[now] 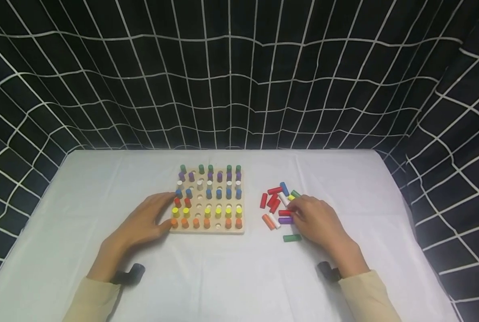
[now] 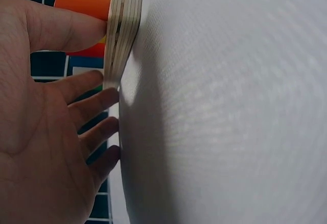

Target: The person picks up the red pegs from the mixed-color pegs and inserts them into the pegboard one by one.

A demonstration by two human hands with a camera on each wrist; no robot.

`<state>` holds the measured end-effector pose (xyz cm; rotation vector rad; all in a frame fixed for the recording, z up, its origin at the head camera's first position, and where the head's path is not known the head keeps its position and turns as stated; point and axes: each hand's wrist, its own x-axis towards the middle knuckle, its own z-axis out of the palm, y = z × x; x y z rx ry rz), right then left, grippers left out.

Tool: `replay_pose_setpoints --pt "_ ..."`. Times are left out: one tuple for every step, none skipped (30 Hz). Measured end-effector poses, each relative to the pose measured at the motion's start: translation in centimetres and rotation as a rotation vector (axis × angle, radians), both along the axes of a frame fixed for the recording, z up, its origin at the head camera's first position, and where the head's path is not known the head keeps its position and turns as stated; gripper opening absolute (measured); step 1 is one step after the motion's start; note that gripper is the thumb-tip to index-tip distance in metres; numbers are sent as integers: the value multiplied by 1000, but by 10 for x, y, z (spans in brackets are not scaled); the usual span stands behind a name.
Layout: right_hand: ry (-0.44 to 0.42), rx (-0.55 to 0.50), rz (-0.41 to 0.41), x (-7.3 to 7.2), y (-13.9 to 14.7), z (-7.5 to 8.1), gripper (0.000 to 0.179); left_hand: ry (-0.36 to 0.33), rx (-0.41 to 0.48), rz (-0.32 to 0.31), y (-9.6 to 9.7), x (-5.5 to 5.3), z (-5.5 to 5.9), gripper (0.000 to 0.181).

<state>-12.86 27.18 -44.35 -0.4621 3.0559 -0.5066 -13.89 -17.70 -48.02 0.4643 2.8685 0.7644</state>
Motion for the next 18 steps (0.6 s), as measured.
replay_pose_setpoints --pt "-7 2 -4 0 0 -1 23 1 1 0 0 0 0 75" --pt "-12 5 -9 0 1 -1 24 -2 0 -1 -1 0 0 75" --pt "-17 8 -14 0 2 -2 24 -4 0 -3 -1 0 0 75" --pt "-21 10 -20 0 3 -2 24 -3 -1 -5 0 -1 0 75" --pt "-25 10 -23 0 5 -2 24 -6 -3 -6 0 -1 0 75" --pt "-28 10 -24 0 7 -2 24 -7 -6 -8 1 -1 1 75" --pt "-31 9 -24 0 8 -3 24 -8 -9 -9 1 0 1 75" --pt "-34 8 -23 0 8 -3 24 -8 -10 -10 1 0 1 75" --pt "-36 7 -23 0 9 -4 24 -10 -9 -10 1 0 2 75" --pt "-37 7 -22 0 9 -4 24 -9 -10 -10 2 0 2 75" --pt "-35 8 -22 -1 9 -4 24 -8 -9 -9 2 0 3 75" --pt "-30 10 -22 -1 9 -5 24 -7 -7 -8 2 0 3 75" --pt "-29 10 -22 -1 9 -5 23 -7 -7 -7 2 0 3 75" --pt "-29 12 -22 -2 8 -5 23 -7 -8 -6 2 0 3 75" --pt "-29 14 -22 -2 7 -4 22 -8 -11 -5 2 0 4 75" --pt "-30 15 -21 -2 6 -4 22 -7 -13 -4 2 0 3 75" --pt "-34 17 -22 -3 5 -3 21 -8 -15 -3 2 0 3 75" --pt "-38 19 -23 -3 4 -3 21 -9 -18 -2 2 0 3 75"
